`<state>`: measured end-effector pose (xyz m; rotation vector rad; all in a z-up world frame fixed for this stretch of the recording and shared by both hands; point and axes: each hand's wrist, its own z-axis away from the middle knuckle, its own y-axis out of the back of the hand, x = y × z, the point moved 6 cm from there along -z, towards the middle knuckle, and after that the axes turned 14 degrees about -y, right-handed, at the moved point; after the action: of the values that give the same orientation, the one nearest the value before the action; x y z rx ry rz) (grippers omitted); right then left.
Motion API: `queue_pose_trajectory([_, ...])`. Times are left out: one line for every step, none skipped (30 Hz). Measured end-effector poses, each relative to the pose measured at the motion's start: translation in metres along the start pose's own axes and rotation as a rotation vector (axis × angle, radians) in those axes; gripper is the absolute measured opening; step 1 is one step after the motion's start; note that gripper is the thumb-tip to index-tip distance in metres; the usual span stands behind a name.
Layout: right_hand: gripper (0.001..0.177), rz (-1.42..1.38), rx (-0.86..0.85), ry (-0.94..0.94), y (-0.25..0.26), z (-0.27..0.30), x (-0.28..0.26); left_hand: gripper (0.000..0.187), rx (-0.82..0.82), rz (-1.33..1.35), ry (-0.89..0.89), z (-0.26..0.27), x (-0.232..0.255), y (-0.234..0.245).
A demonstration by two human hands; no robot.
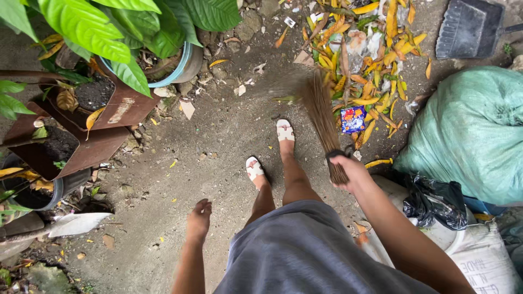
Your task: The person sweeps leaves and debris from a concrete outdoor area into a dustpan using a small hand broom, then carries the broom and dustpan while walking through the space.
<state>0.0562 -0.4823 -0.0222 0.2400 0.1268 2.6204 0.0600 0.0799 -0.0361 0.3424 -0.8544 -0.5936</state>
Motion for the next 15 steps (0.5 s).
queue_pose_trajectory([0.043,0.028,-0.016,0.066,-0.007,0.027,0.01,0.041,-0.019,-0.066,0.083,0.005,-0.01,-0.004])
queue_pose_trajectory([0.042,0.055,-0.031,0.135,-0.02,0.052,0.015,0.041,-0.038,-0.13,0.165,0.007,-0.021,-0.007])
queue_pose_trajectory([0.042,0.06,-0.033,0.135,-0.037,0.07,0.018,0.041,-0.033,-0.128,0.167,0.011,-0.027,-0.011])
queue_pose_trajectory([0.042,0.053,-0.076,0.084,-0.062,0.083,0.026,0.042,-0.035,-0.092,0.179,0.016,-0.031,-0.018])
queue_pose_trajectory([0.045,0.047,-0.119,0.033,-0.088,0.09,0.031,0.043,-0.036,-0.056,0.191,0.018,-0.034,-0.024])
queue_pose_trajectory([0.045,0.026,-0.254,0.08,-0.122,0.088,0.022,0.043,-0.033,-0.06,0.196,0.02,-0.037,-0.025])
queue_pose_trajectory([0.046,0.005,-0.389,0.127,-0.157,0.08,0.004,0.042,-0.045,-0.043,0.187,0.021,-0.038,-0.03])
queue_pose_trajectory([0.042,0.094,-0.45,0.115,-0.187,0.067,-0.013,0.041,-0.06,-0.023,0.175,0.022,-0.037,-0.035])
queue_pose_trajectory([0.043,0.107,-0.418,0.064,-0.215,0.048,-0.033,0.041,-0.061,-0.024,0.178,0.023,-0.035,-0.033])
queue_pose_trajectory([0.045,0.255,-0.265,0.011,-0.231,0.027,-0.055,0.041,-0.047,0.006,0.126,0.02,-0.029,-0.03])
queue_pose_trajectory([0.046,0.196,-0.227,-0.028,-0.236,0.01,-0.081,0.04,-0.034,0.036,0.075,0.018,-0.021,-0.029])
queue_pose_trajectory([0.047,0.134,-0.193,-0.068,-0.239,-0.005,-0.097,0.04,-0.036,0.032,0.074,0.013,-0.015,-0.026])
queue_pose_trajectory([0.047,0.13,-0.195,-0.07,-0.226,-0.017,-0.107,0.038,-0.025,-0.022,0.045,0.003,-0.007,-0.02])
queue_pose_trajectory([0.046,0.113,-0.173,-0.062,-0.193,-0.027,-0.11,0.036,-0.02,-0.078,0.025,0.006,-0.002,-0.014])
queue_pose_trajectory([0.046,0.097,-0.151,-0.055,-0.161,-0.032,-0.111,0.036,-0.029,-0.084,0.034,0.013,0.0,-0.008])
